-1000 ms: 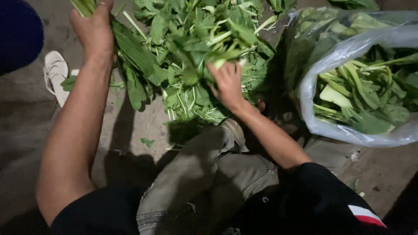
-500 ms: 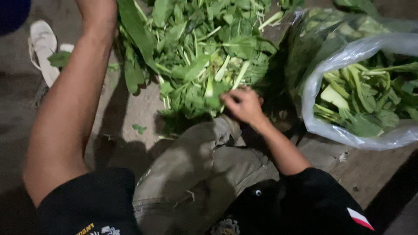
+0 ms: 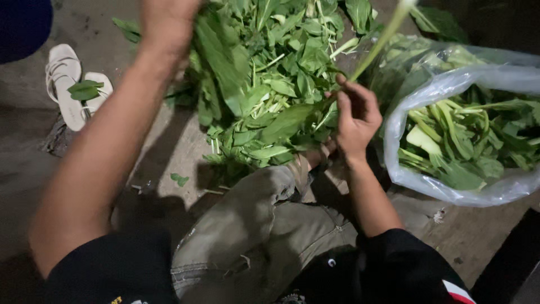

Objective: The person sits on the floor sorting piles of leafy green vegetables, picking up individual stalks, stripping off leaves and bad parts by hand, and placing the trimmed stalks into a plastic-lined basket beside them. Discarded leaves accumulate on the floor as they work through the pile.

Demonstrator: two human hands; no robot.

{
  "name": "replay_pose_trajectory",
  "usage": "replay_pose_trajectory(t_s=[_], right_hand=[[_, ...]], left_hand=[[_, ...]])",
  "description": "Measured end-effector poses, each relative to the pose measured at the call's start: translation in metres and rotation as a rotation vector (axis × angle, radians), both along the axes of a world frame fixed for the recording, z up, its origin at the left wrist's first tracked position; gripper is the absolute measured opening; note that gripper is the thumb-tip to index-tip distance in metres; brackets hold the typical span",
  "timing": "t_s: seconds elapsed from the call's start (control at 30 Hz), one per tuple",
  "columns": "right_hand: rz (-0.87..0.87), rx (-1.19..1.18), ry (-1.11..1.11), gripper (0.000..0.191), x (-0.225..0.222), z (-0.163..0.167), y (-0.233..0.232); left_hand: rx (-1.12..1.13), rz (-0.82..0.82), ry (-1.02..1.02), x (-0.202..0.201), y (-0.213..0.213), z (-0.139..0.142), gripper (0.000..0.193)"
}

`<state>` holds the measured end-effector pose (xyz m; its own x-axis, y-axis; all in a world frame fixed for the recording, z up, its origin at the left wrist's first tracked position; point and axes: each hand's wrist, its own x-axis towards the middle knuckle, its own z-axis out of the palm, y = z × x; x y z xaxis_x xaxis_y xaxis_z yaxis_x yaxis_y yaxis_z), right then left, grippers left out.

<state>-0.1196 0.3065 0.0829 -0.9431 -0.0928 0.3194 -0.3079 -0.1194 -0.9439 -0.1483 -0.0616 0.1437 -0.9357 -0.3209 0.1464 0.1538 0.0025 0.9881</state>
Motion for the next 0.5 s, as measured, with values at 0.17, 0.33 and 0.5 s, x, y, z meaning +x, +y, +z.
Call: replay_pose_trajectory(t_s=[0.17,0.33,0.5], right_hand=[[0.135,-0.203,0.089,0.028,-0.002,0.062,-0.018],[0.191,0.161,0.160,0.029,0.007,0.095,-0.048],[0.231,0.137,0.168,0.024,-0.002,0.065,-0.048]], left_hand=[[-0.215,-0.062,-0.045,0.017,0.082,0.063,0.033],[-0.147,-0.264,0.074,0.019,0.125,0.097,0.029],[-0.168,-0.194,0.289,0.010,0.113,0.067,0.023]])
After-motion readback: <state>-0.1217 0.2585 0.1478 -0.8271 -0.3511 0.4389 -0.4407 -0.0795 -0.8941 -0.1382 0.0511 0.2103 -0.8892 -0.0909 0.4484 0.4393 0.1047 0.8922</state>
